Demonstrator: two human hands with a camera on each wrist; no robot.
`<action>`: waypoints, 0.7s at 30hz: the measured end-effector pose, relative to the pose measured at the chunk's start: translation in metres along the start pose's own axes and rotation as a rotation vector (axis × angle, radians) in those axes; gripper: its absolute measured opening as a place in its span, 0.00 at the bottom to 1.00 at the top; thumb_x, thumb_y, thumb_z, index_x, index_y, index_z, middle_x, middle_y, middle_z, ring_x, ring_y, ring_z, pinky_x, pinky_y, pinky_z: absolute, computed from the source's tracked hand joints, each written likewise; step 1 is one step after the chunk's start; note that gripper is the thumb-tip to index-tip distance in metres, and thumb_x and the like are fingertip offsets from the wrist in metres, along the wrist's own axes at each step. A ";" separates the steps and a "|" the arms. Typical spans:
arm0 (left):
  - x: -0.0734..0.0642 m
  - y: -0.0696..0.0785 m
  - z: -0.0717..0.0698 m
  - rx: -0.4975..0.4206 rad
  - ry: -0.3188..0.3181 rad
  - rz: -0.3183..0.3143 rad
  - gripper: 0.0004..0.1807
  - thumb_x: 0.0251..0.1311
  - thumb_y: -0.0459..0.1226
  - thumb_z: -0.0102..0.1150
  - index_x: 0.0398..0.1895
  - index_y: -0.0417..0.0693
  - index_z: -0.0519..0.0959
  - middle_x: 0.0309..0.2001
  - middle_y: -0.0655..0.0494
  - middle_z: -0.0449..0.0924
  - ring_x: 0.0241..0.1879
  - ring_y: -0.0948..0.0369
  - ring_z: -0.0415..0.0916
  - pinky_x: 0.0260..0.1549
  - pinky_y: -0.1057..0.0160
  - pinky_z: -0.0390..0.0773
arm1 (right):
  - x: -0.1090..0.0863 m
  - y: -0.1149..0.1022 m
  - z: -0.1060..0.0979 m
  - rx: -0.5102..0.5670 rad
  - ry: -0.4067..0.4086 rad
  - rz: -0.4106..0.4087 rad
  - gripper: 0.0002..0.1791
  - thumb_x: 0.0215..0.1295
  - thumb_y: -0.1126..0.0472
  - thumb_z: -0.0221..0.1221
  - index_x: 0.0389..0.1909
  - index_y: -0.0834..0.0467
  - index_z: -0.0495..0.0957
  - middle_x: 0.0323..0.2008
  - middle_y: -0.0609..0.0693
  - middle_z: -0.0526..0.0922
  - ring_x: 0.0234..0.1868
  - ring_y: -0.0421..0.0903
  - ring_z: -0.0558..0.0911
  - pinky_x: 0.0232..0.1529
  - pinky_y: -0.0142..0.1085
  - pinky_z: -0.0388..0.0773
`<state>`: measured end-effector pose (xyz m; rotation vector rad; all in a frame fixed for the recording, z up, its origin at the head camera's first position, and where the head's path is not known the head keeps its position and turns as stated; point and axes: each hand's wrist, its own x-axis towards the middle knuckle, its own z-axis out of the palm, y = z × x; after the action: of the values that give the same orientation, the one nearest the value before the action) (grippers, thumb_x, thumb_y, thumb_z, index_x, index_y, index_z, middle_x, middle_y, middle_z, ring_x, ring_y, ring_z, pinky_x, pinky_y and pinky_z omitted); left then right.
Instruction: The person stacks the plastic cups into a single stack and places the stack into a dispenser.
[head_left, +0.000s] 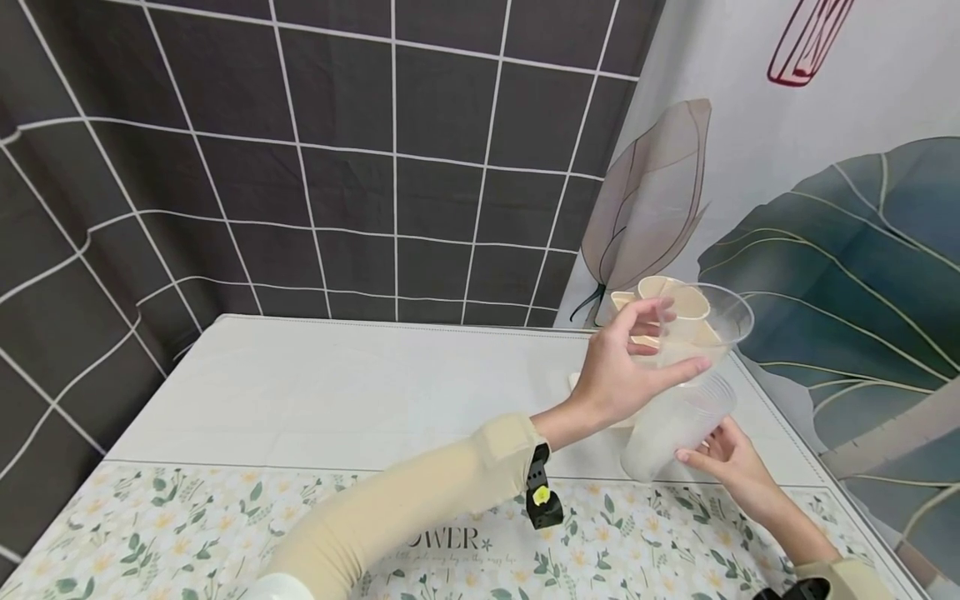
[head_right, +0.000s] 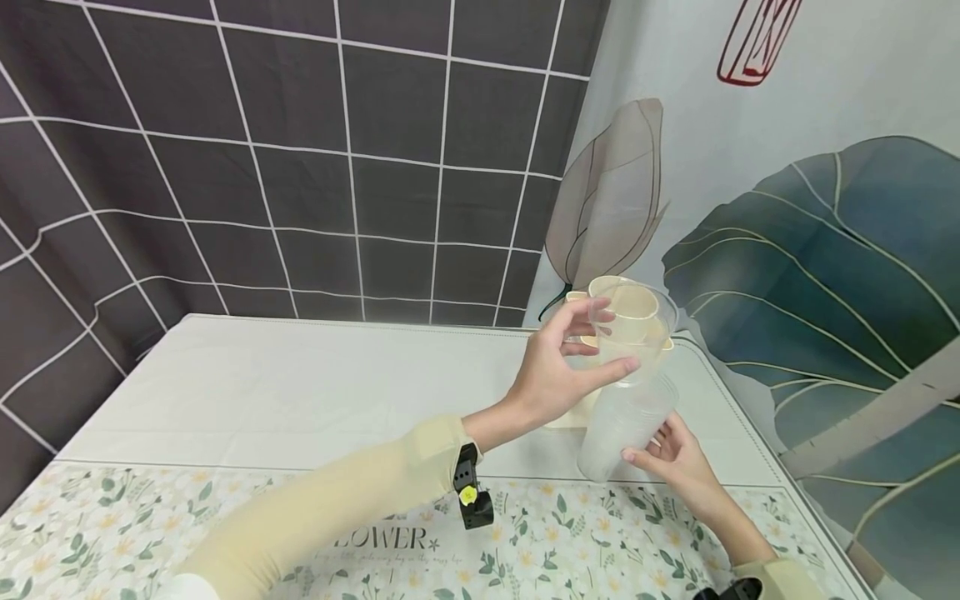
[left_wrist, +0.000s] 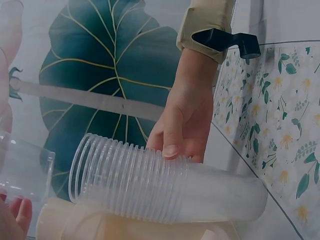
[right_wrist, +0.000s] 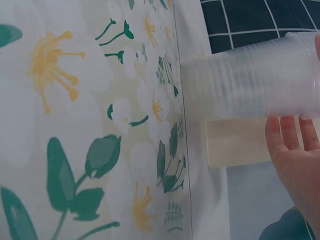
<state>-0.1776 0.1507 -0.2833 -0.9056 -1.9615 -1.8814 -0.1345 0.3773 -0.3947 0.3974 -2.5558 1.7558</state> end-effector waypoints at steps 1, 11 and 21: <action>0.000 -0.001 0.001 -0.003 -0.002 0.000 0.33 0.49 0.36 0.72 0.59 0.44 0.70 0.53 0.51 0.80 0.47 0.69 0.77 0.43 0.81 0.77 | 0.000 0.000 0.000 -0.002 -0.001 0.002 0.42 0.63 0.73 0.56 0.73 0.46 0.49 0.58 0.25 0.64 0.54 0.17 0.69 0.48 0.15 0.73; 0.001 -0.007 0.005 -0.027 -0.042 -0.010 0.34 0.50 0.35 0.71 0.61 0.43 0.68 0.57 0.49 0.78 0.51 0.69 0.76 0.46 0.81 0.76 | 0.000 0.001 0.000 0.009 -0.002 0.012 0.42 0.64 0.73 0.55 0.72 0.45 0.49 0.58 0.25 0.64 0.54 0.17 0.69 0.47 0.16 0.74; 0.000 -0.012 0.010 -0.057 -0.098 -0.067 0.36 0.52 0.36 0.70 0.65 0.46 0.65 0.58 0.49 0.77 0.53 0.66 0.78 0.47 0.81 0.75 | 0.000 0.002 -0.001 0.017 0.001 0.022 0.41 0.64 0.73 0.55 0.71 0.43 0.50 0.57 0.25 0.64 0.54 0.16 0.68 0.47 0.14 0.73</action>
<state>-0.1819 0.1611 -0.2940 -0.9774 -2.0280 -1.9737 -0.1350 0.3787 -0.3961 0.3703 -2.5555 1.7854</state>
